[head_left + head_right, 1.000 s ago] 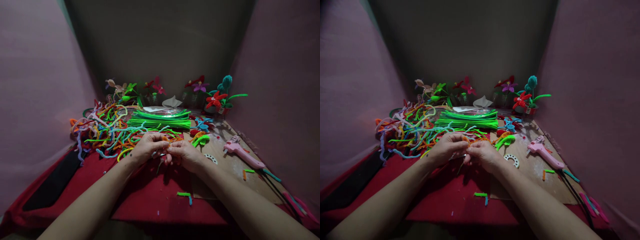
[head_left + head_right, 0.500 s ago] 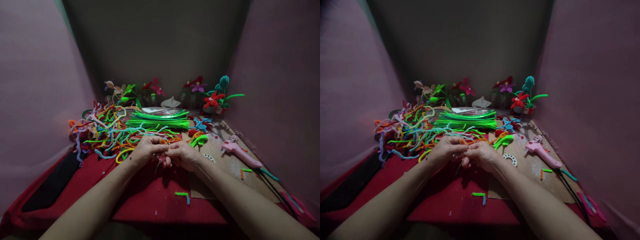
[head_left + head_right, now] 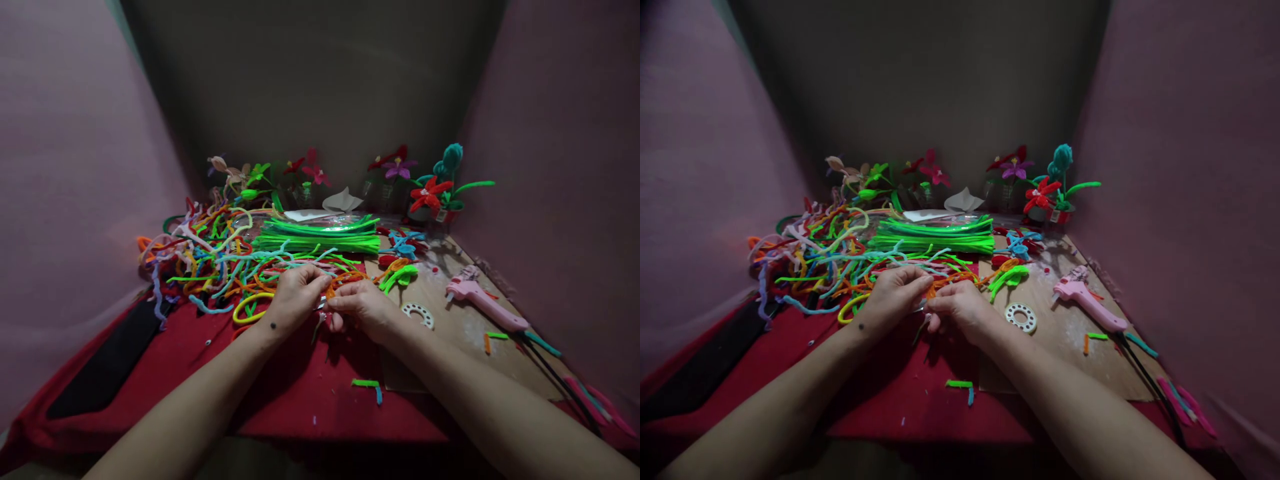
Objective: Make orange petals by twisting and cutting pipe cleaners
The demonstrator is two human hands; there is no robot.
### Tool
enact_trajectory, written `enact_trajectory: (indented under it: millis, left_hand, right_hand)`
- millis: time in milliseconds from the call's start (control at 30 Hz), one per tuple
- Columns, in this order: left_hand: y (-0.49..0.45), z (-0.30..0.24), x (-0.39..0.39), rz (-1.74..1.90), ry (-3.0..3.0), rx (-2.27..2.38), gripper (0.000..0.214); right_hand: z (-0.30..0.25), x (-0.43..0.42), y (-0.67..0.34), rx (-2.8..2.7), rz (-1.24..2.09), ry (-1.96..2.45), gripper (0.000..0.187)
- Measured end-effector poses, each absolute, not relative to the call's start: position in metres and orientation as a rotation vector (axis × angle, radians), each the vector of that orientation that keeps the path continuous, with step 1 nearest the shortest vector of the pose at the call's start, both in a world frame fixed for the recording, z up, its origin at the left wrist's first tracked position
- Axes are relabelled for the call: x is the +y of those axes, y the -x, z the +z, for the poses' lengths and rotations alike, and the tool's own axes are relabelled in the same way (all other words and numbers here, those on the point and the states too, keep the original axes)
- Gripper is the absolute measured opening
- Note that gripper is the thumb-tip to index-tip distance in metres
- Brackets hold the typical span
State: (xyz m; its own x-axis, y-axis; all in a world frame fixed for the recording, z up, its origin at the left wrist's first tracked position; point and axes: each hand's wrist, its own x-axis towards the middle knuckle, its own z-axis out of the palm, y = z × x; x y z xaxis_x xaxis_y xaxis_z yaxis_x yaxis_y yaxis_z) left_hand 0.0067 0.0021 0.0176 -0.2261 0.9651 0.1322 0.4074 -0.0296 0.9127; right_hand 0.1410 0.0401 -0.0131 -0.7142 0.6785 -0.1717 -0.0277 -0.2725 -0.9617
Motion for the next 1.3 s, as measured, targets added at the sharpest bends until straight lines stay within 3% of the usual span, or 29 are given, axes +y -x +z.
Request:
enact_trajectory:
  millis: [200,467,733,1300]
  left_hand:
    - [0.007,0.017,0.007,1.185,-1.22,1.442,0.021]
    - [0.019,0.007,0.011,1.084,-1.135,1.157,0.024]
    - [0.002,0.012,0.003,1.011,-1.344,1.395,0.02]
    - [-0.005,0.019,-0.002,1.066,-1.414,1.518,0.014]
  right_hand:
    - [-0.014,0.044,-0.143,-1.359,2.157,0.763,0.021]
    - [-0.013,0.05,-0.141,-1.084,2.065,0.628,0.02]
    - [-0.013,0.049,-0.141,-0.955,2.022,0.723,0.026]
    - [-0.012,0.044,-0.14,-1.173,1.862,0.762,0.02]
